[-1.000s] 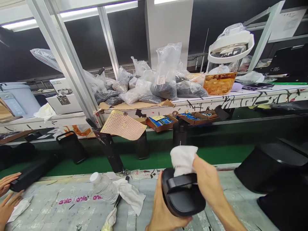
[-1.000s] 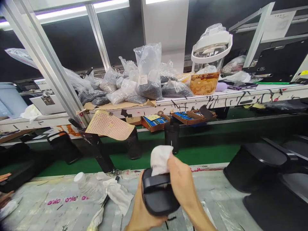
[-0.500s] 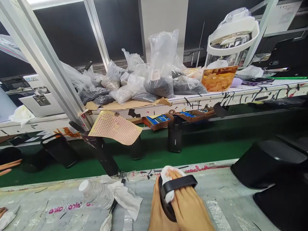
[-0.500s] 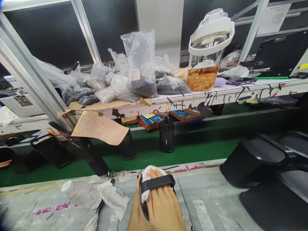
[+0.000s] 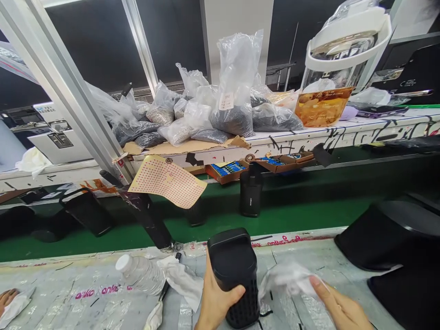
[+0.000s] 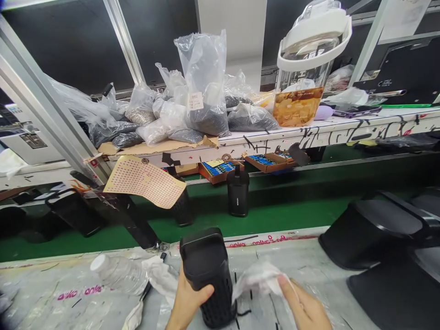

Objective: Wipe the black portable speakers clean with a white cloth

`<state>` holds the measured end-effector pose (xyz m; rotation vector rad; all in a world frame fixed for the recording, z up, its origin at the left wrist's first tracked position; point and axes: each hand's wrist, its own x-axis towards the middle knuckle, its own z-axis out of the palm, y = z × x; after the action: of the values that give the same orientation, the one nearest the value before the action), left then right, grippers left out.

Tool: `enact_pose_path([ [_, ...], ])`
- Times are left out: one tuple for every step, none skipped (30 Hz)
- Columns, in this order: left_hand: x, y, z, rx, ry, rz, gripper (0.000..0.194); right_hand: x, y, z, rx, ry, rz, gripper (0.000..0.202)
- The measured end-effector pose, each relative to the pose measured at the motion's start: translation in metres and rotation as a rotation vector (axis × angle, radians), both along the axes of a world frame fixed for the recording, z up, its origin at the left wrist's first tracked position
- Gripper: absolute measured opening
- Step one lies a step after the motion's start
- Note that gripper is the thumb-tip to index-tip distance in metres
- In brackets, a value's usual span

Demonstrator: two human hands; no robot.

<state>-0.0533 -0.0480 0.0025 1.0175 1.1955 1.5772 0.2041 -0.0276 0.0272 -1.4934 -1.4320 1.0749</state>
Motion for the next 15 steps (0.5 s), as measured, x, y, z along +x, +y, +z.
enact_pose_path([
  [0.002, 0.000, 0.000, 0.014, -0.009, -0.003, 0.108, -0.001, 0.000, 0.000, -0.023, 0.031, -0.078, 0.048],
  [0.004, 0.000, 0.000, 0.022, -0.012, -0.005, 0.109, -0.005, 0.000, 0.001, -0.016, 0.066, -0.143, 0.050],
  [0.006, 0.000, 0.000, 0.023, -0.009, -0.003, 0.109, -0.011, -0.002, 0.003, 0.000, 0.100, -0.182, 0.053],
  [0.007, -0.001, -0.001, 0.017, -0.004, 0.003, 0.110, -0.019, -0.004, 0.004, 0.012, 0.130, -0.189, 0.055],
  [0.008, -0.002, -0.001, 0.006, 0.002, 0.011, 0.111, -0.028, -0.007, 0.005, 0.013, 0.161, -0.171, 0.055],
  [0.009, -0.002, -0.001, -0.006, 0.007, 0.018, 0.112, -0.037, -0.010, 0.006, -0.001, 0.191, -0.133, 0.054],
  [0.009, -0.003, 0.000, -0.015, 0.007, 0.017, 0.113, -0.046, -0.013, 0.007, -0.018, 0.225, -0.094, 0.053],
  [0.010, -0.004, 0.000, -0.016, 0.003, 0.010, 0.114, -0.054, -0.017, 0.008, -0.032, 0.262, -0.056, 0.052],
  [0.010, -0.005, 0.001, -0.005, -0.003, -0.004, 0.115, -0.062, -0.020, 0.008, -0.038, 0.297, -0.033, 0.050],
  [0.010, -0.005, 0.002, 0.016, -0.006, -0.017, 0.115, -0.068, -0.022, 0.009, -0.037, 0.328, -0.023, 0.049],
  [0.009, -0.006, 0.002, 0.042, -0.005, -0.026, 0.114, -0.073, -0.024, 0.010, -0.031, 0.351, -0.020, 0.049],
  [0.009, -0.007, 0.002, 0.067, 0.003, -0.032, 0.113, -0.077, -0.026, 0.011, -0.026, 0.365, -0.014, 0.049],
  [0.008, -0.007, 0.001, 0.086, 0.014, -0.038, 0.113, -0.079, -0.026, 0.011, -0.024, 0.371, -0.008, 0.050],
  [0.007, -0.008, 0.001, 0.095, 0.026, -0.044, 0.112, -0.080, -0.027, 0.012, -0.032, 0.363, 0.011, 0.052],
  [0.006, -0.008, -0.001, 0.091, 0.038, -0.052, 0.111, -0.079, -0.026, 0.013, -0.042, 0.347, 0.034, 0.054],
])
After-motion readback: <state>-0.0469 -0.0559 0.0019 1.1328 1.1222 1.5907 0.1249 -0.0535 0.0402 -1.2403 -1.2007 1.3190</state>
